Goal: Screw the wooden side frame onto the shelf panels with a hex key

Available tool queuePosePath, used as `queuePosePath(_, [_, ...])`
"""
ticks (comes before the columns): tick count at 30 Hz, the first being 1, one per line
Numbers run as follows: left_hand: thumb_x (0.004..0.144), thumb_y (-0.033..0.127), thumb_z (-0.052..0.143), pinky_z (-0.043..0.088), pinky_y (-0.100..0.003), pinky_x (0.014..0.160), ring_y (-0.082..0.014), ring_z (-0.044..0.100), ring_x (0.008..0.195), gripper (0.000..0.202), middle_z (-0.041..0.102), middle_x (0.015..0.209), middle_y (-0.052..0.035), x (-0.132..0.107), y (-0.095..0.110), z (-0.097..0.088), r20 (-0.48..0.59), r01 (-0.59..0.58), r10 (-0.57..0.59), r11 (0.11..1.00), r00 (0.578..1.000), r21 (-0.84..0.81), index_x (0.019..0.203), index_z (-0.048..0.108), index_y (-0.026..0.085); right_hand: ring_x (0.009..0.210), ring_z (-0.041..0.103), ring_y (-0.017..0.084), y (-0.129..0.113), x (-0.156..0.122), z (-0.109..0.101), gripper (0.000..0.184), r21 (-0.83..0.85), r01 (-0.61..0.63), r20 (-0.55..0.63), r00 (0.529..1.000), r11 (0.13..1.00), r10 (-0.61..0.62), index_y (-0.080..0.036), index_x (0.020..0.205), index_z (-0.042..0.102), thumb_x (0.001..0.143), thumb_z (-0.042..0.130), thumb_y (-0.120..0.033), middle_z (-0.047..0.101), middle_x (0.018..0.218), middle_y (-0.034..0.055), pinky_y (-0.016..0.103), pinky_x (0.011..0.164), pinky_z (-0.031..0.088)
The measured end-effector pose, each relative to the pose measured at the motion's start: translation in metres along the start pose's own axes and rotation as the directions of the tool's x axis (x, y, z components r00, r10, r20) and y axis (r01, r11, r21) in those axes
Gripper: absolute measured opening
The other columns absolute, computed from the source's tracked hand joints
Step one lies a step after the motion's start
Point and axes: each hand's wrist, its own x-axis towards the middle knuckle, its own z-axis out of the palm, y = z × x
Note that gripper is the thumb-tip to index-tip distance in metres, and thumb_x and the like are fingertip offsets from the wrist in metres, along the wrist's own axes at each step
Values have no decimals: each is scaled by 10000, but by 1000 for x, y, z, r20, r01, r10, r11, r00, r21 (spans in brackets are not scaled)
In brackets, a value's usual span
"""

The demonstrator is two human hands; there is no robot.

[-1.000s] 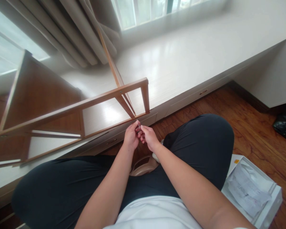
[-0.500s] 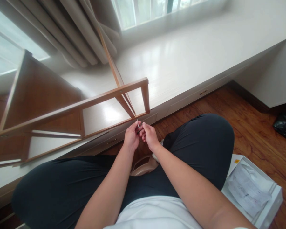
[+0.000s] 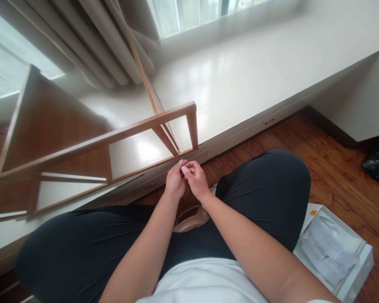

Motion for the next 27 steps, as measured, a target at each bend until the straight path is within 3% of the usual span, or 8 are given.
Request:
queuePosePath(7, [720,292,837,530,-281,645,-137,645,640,238,693,722,-46,2,-1,0,-19,-8,7,998,1000,-62,826,743,100,628,553,139,3,-2,0,231,-101,123,10,992,987,-123,-239,1044,567,855,675,-316,600,718,-54,271,622,453])
queuePosePath(11, [714,287,844,544,-308,644,-152,651,633,241,693,723,-48,1,-1,2,-23,-2,0,997,1000,-81,824,740,100,656,582,152,3,-3,1,241,-138,144,5,989,980,-144,-239,1057,560,841,662,-269,627,754,-44,285,645,467])
queuePosePath(27, [760,262,814,570,-298,661,-140,660,623,197,696,723,-45,0,-1,3,-1,30,-30,994,1000,-103,844,729,106,657,595,161,6,0,0,220,-182,131,-13,991,975,-136,-242,1026,574,854,675,-335,618,748,-37,296,656,488])
